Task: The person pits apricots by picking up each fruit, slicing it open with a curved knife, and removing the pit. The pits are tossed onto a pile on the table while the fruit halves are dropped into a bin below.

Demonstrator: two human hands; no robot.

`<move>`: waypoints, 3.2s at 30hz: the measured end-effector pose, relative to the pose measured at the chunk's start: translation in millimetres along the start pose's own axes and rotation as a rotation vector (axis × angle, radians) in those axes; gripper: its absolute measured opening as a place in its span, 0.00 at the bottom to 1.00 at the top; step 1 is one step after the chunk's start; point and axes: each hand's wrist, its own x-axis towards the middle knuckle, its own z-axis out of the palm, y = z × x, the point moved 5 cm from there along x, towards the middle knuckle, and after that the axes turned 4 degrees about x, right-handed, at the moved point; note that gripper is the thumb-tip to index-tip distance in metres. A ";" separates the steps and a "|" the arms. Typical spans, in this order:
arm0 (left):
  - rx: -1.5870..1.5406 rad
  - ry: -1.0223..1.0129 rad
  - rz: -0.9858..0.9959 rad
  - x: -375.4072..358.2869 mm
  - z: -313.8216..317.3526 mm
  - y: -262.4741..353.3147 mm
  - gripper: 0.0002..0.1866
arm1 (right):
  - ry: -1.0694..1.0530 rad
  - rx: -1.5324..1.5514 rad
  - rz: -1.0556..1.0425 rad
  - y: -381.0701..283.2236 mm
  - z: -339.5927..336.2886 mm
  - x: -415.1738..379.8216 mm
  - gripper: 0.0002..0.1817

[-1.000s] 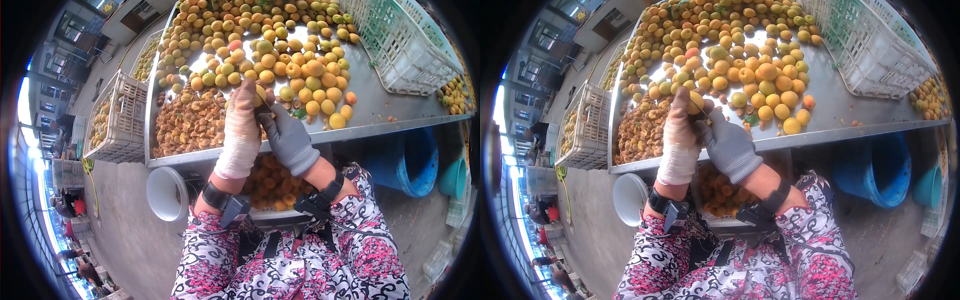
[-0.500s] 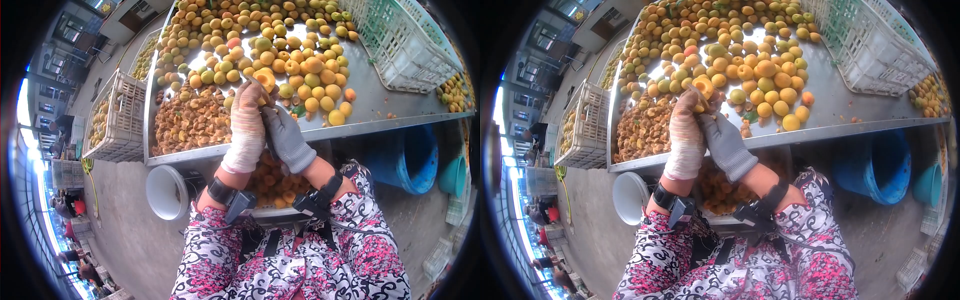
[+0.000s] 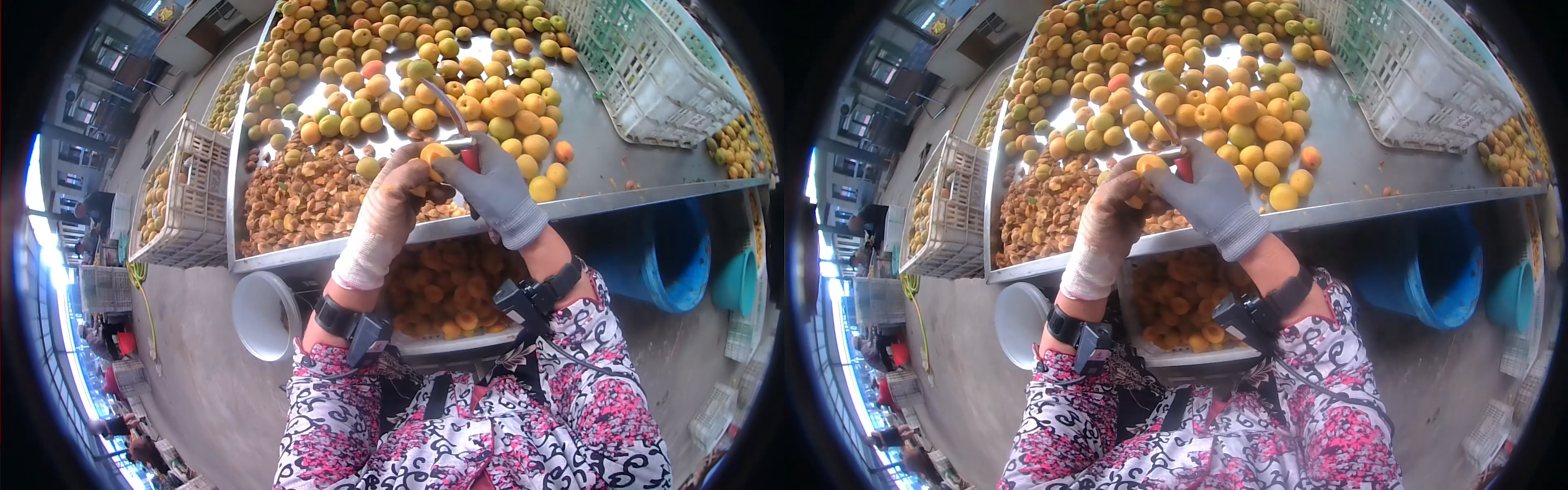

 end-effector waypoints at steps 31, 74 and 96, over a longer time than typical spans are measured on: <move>-0.574 -0.209 -0.335 3.4 23.0 -56.1 0.15 | 0.166 0.832 -0.353 -26.7 -13.0 8.5 0.07; 0.018 0.157 0.114 24.5 -12.8 -13.6 0.18 | 0.055 0.043 -0.335 20.9 6.0 21.1 0.14; 0.617 -0.269 -0.292 -41.5 -2.9 16.5 0.18 | 0.272 0.457 -0.045 3.0 -43.3 23.7 0.13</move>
